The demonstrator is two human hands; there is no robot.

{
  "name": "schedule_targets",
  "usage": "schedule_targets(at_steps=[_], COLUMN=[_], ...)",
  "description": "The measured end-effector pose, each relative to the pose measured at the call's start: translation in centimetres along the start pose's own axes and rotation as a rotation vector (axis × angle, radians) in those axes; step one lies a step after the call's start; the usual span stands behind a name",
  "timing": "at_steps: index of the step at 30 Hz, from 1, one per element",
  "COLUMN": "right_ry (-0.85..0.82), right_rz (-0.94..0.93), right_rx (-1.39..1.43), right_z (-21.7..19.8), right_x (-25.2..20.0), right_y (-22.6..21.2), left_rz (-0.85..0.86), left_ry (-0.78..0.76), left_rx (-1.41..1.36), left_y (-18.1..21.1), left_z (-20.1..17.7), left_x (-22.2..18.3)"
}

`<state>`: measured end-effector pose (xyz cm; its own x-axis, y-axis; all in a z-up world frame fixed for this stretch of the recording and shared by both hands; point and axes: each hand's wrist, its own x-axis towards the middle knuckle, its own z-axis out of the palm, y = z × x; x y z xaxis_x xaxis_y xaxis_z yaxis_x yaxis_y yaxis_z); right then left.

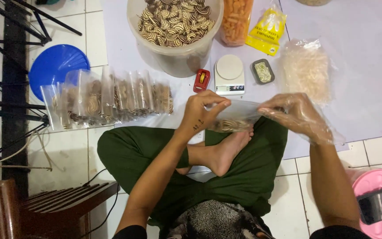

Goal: Manually packing spiral-patterned cookies from a large container into individual small plastic bags.

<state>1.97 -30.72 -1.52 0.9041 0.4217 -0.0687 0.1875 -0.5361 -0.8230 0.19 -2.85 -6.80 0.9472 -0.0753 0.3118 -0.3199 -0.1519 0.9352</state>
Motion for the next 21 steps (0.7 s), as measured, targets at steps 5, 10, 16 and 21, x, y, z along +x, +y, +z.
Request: schedule_targets(at_steps=[5, 10, 16, 21], right_ry=[0.07, 0.117, 0.211, 0.215], right_rz=[0.17, 0.169, 0.307, 0.288], right_rx=[-0.509, -0.312, -0.119, -0.028], right_z=[1.0, 0.9, 2.7, 5.1], right_x=[4.9, 12.2, 15.9, 15.7], right_y=[1.4, 10.7, 13.2, 18.0], left_rz=[-0.141, -0.099, -0.089, -0.157], left_ry=[-0.32, -0.304, -0.223, -0.176], left_rx=[0.569, 0.741, 0.819, 0.852], left_y=[-6.3, -10.0, -15.6, -16.0], left_z=[-0.9, 0.2, 1.8, 3.7], left_x=[4.6, 11.2, 13.9, 11.2])
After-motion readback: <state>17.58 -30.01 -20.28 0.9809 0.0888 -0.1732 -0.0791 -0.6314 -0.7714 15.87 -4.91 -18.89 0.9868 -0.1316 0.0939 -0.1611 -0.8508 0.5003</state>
